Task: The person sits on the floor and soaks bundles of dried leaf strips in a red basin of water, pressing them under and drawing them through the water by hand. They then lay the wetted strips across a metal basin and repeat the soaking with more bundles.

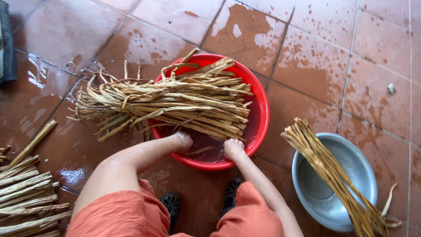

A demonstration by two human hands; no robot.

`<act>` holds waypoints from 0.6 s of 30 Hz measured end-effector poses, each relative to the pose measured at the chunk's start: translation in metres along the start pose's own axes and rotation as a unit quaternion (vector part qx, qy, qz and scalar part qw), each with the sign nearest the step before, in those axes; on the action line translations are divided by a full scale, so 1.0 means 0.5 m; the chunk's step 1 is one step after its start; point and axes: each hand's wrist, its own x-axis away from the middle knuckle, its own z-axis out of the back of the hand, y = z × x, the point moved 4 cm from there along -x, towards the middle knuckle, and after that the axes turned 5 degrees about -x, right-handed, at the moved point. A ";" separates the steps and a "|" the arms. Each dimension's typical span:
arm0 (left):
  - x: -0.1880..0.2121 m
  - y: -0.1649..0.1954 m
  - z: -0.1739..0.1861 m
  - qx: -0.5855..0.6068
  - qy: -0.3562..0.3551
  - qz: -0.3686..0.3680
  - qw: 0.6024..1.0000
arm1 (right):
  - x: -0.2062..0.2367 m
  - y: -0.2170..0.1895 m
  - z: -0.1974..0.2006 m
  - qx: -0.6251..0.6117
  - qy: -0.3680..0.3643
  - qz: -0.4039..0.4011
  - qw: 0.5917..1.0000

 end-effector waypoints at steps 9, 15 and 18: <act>0.004 0.041 0.122 0.332 0.307 -0.021 0.891 | 0.047 0.049 0.022 -0.582 0.047 0.049 0.811; 0.038 0.157 0.188 0.259 0.388 -0.112 0.878 | 0.112 0.082 0.031 -0.657 0.146 0.052 0.738; 0.021 0.164 0.160 0.425 0.282 -0.046 0.859 | 0.160 0.085 0.018 -0.776 0.169 0.038 0.606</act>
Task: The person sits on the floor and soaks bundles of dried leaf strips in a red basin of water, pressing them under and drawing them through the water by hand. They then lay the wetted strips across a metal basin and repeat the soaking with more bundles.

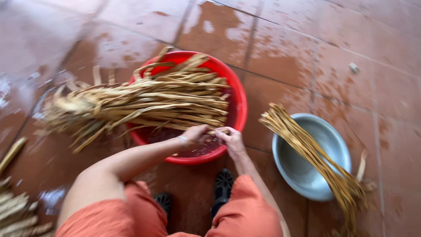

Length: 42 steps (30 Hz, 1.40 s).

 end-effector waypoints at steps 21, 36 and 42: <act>0.065 0.035 -0.082 0.439 -0.226 0.155 0.856 | 0.117 0.013 0.008 -0.154 0.151 0.010 0.976; 0.017 0.063 -0.044 0.315 -0.084 0.132 0.936 | 0.145 -0.008 -0.056 -0.029 0.141 0.067 0.987; 0.015 0.085 -0.059 0.313 -0.072 0.066 0.945 | 0.156 -0.004 -0.083 -0.252 0.103 -0.075 0.959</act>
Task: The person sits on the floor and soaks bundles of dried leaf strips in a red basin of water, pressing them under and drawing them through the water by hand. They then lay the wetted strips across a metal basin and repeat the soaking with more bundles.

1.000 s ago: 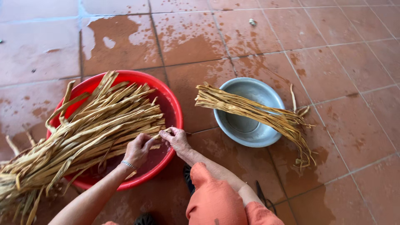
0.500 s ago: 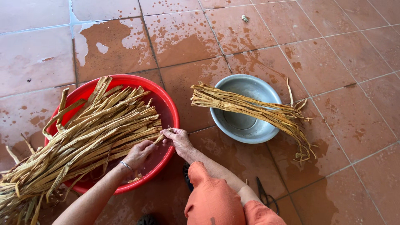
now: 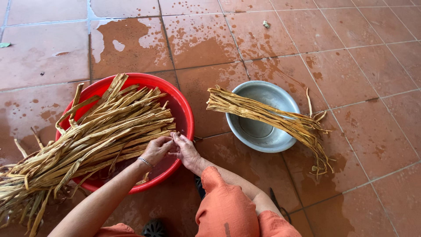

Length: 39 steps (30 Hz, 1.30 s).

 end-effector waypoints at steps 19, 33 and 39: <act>0.002 -0.018 -0.043 -0.358 -0.009 -0.065 0.931 | -0.052 -0.128 0.061 -0.213 0.130 0.040 0.968; 0.019 0.007 -0.023 -0.455 -0.034 -0.219 0.862 | -0.119 -0.338 0.164 -0.204 0.141 0.210 0.946; 0.048 0.004 0.016 -0.417 -0.011 -0.149 0.896 | -0.157 -0.388 0.247 -0.212 0.154 0.242 0.934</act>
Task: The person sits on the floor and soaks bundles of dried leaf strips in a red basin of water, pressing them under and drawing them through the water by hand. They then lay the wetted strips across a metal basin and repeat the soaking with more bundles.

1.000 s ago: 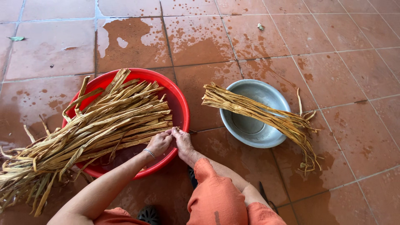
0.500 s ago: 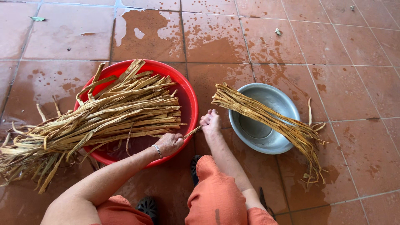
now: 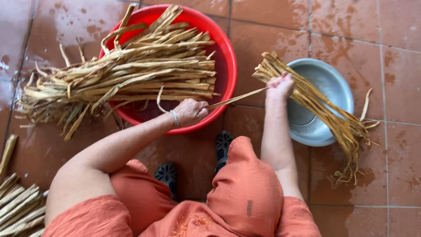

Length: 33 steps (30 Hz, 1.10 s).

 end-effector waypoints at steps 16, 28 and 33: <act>0.161 -0.289 0.011 -0.267 -0.208 0.204 0.919 | 0.068 0.045 0.015 0.023 -0.124 -0.035 0.991; -0.014 -0.200 -0.044 -0.345 -0.082 -0.026 0.935 | 0.326 0.345 0.008 0.468 -0.319 -0.060 0.822; -0.060 -0.186 -0.086 -0.359 -0.101 -0.088 0.923 | 0.283 0.349 0.051 0.367 -0.247 -0.111 0.890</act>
